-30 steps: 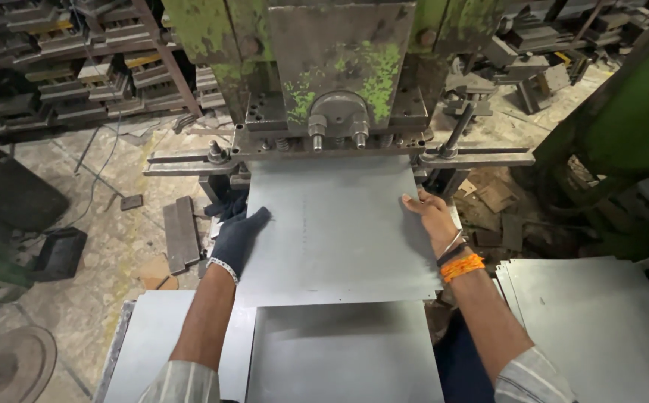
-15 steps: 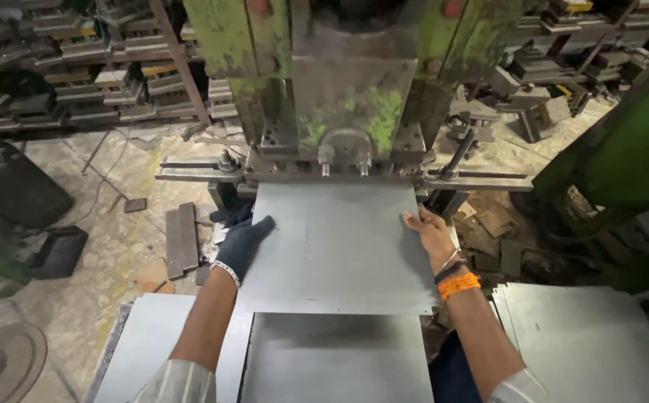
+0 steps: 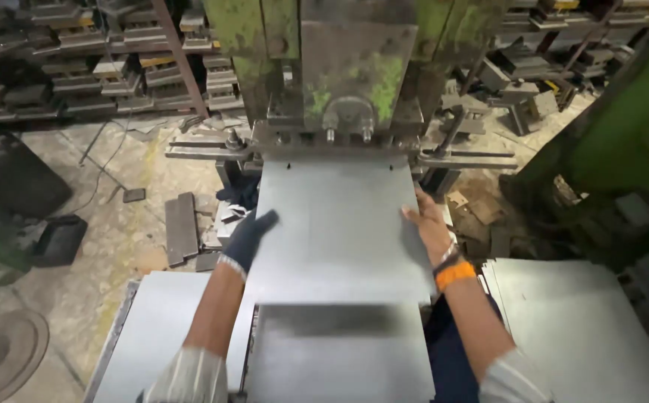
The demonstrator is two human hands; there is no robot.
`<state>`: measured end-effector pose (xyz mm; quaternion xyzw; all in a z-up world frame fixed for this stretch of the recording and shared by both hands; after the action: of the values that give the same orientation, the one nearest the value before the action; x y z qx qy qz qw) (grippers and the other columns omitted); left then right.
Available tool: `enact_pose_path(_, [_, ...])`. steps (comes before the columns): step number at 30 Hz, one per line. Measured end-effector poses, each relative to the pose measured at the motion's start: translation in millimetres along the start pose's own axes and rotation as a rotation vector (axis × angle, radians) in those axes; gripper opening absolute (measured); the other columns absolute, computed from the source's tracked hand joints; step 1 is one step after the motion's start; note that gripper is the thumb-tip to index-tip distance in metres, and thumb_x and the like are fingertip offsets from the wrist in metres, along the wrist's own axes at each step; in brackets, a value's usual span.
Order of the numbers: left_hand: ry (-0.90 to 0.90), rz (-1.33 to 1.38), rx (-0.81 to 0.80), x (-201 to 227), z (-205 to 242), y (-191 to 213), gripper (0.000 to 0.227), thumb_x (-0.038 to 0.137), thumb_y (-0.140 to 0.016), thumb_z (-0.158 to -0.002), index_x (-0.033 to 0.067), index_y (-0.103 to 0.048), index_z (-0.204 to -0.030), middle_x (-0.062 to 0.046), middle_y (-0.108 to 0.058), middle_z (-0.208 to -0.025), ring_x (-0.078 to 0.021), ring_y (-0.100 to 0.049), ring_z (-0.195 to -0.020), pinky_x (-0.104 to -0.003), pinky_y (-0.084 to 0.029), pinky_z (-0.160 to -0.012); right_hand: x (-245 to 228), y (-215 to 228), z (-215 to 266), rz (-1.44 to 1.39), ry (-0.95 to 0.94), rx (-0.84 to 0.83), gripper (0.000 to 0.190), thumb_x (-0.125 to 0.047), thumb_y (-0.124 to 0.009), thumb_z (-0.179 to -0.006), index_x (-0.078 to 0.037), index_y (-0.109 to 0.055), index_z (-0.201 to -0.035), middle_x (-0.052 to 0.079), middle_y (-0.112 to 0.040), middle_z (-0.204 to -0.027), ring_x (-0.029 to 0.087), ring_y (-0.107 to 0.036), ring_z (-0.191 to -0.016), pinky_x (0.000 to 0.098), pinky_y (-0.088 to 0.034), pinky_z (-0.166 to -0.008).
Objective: The person stamps metal sheets using a heavy industrial press machine.
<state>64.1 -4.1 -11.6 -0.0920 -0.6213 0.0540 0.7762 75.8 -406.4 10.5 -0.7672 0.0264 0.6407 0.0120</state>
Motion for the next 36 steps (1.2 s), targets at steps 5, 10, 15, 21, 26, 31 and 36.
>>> enact_pose_path(5, [-0.037,0.153,-0.024,-3,113,-8,0.062,0.014,-0.069,-0.086,0.0035,-0.054,-0.146,-0.011,-0.069,-0.129,-0.0216,-0.065,-0.113,-0.037,-0.051,-0.097,-11,-14,116,-0.174,-0.121,0.052,0.055,-0.001,-0.064,-0.091,0.001,-0.049,-0.144,0.01,-0.065,-0.129,0.017,-0.062,-0.114,0.0312,-0.049,-0.099])
enact_pose_path(10, [0.083,0.043,0.065,-52,148,9,0.062,0.009,-0.068,-0.086,0.0027,-0.054,-0.146,-0.012,-0.071,-0.13,-0.02,-0.066,-0.113,-0.033,-0.051,-0.097,8,-18,178,-0.2,-0.23,0.071,0.057,0.001,-0.062,-0.091,0.002,-0.048,-0.146,0.01,-0.064,-0.136,0.018,-0.059,-0.124,0.0303,-0.044,-0.105])
enact_pose_path(15, [0.057,-0.04,0.122,-67,135,16,0.063,0.01,-0.072,-0.085,0.0001,-0.057,-0.146,-0.015,-0.072,-0.127,-0.0212,-0.067,-0.108,-0.032,-0.053,-0.094,30,-9,176,-0.163,-0.243,0.078,0.059,-0.001,-0.063,-0.09,0.004,-0.048,-0.146,0.013,-0.062,-0.14,0.021,-0.057,-0.129,0.0324,-0.042,-0.109])
enact_pose_path(21, [-0.068,-0.501,0.469,-74,99,42,0.058,0.027,-0.071,-0.093,0.0096,-0.061,-0.147,-0.015,-0.075,-0.126,-0.0253,-0.069,-0.109,-0.034,-0.053,-0.097,64,10,147,0.872,0.022,0.122,0.073,-0.026,-0.072,-0.092,0.001,-0.037,-0.151,0.027,-0.043,-0.152,0.04,-0.041,-0.14,0.0421,-0.032,-0.115])
enact_pose_path(26, [0.1,-0.74,0.252,-51,106,-2,0.089,0.047,-0.072,-0.084,0.0174,-0.034,-0.159,-0.014,-0.064,-0.138,-0.0311,-0.06,-0.128,-0.038,-0.047,-0.106,103,-4,139,0.533,-0.165,0.065,0.087,-0.041,-0.06,-0.097,0.003,-0.017,-0.159,0.029,-0.036,-0.157,0.04,-0.039,-0.145,0.0443,-0.034,-0.117])
enact_pose_path(31, [-0.101,-0.25,0.159,-99,77,30,0.07,0.037,-0.071,-0.094,0.005,-0.045,-0.15,-0.013,-0.061,-0.142,-0.0268,-0.059,-0.129,-0.035,-0.044,-0.106,34,-40,137,0.959,-0.092,0.108,0.081,-0.035,-0.064,-0.096,0.001,-0.025,-0.157,0.03,-0.042,-0.151,0.046,-0.042,-0.138,0.0493,-0.035,-0.113])
enact_pose_path(36, [0.003,0.212,0.336,-137,70,88,0.045,0.032,-0.067,-0.098,-0.0002,-0.072,-0.13,-0.01,-0.075,-0.115,-0.02,-0.07,-0.102,-0.035,-0.051,-0.091,-29,-182,117,0.981,0.31,0.031,0.061,-0.018,-0.066,-0.09,0.0,-0.045,-0.144,0.025,-0.052,-0.143,0.041,-0.053,-0.129,0.0483,-0.043,-0.105])
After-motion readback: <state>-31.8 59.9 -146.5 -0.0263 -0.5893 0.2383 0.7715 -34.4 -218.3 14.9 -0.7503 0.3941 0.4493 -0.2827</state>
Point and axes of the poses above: each hand's wrist, its own z-axis away from the middle knuckle, its own y-axis out of the back of the hand, x = y × z, the point moved 10 cm from there along -z, towards the middle knuckle
